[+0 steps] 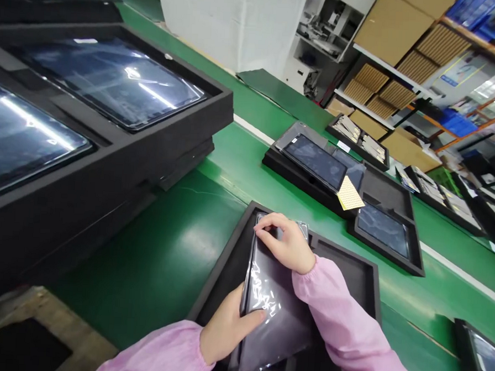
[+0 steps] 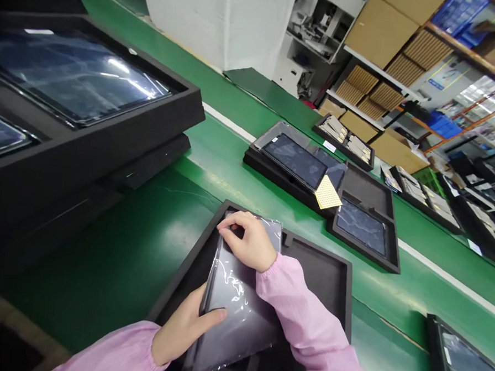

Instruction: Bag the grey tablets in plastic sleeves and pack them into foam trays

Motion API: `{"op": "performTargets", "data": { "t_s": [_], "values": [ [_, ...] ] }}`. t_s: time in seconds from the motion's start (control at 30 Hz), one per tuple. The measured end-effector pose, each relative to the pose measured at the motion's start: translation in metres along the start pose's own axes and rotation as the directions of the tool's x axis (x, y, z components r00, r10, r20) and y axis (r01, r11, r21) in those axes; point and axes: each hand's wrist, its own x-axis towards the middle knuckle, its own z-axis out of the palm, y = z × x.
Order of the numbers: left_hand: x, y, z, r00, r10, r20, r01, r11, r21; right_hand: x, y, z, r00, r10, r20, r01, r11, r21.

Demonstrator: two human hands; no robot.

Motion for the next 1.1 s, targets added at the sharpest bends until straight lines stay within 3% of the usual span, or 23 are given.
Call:
{"op": "performTargets", "data": {
  "t_s": [0.2, 0.4, 0.7, 1.1],
  "values": [
    [-0.002, -0.003, -0.001, 0.997, 0.077, 0.023, -0.078, 0.997, 0.018, 0.004, 0.008, -0.007, 0.998, 0.016, -0.058, -0.019, 0.999, -0.047],
    [-0.002, -0.007, -0.003, 0.995, 0.076, 0.062, -0.081, 0.994, 0.073, 0.005, 0.0, -0.012, 0.996, 0.046, -0.074, -0.05, 0.997, -0.059],
    [-0.001, -0.006, -0.003, 0.997, 0.06, 0.053, -0.062, 0.997, 0.047, 0.002, -0.005, 0.004, 0.972, 0.026, -0.232, -0.053, 0.993, -0.11],
    [-0.001, -0.007, -0.003, 0.997, 0.063, 0.051, -0.066, 0.997, 0.048, -0.005, -0.007, 0.011, 0.95, 0.059, -0.307, -0.096, 0.99, -0.106]
  ]
}}
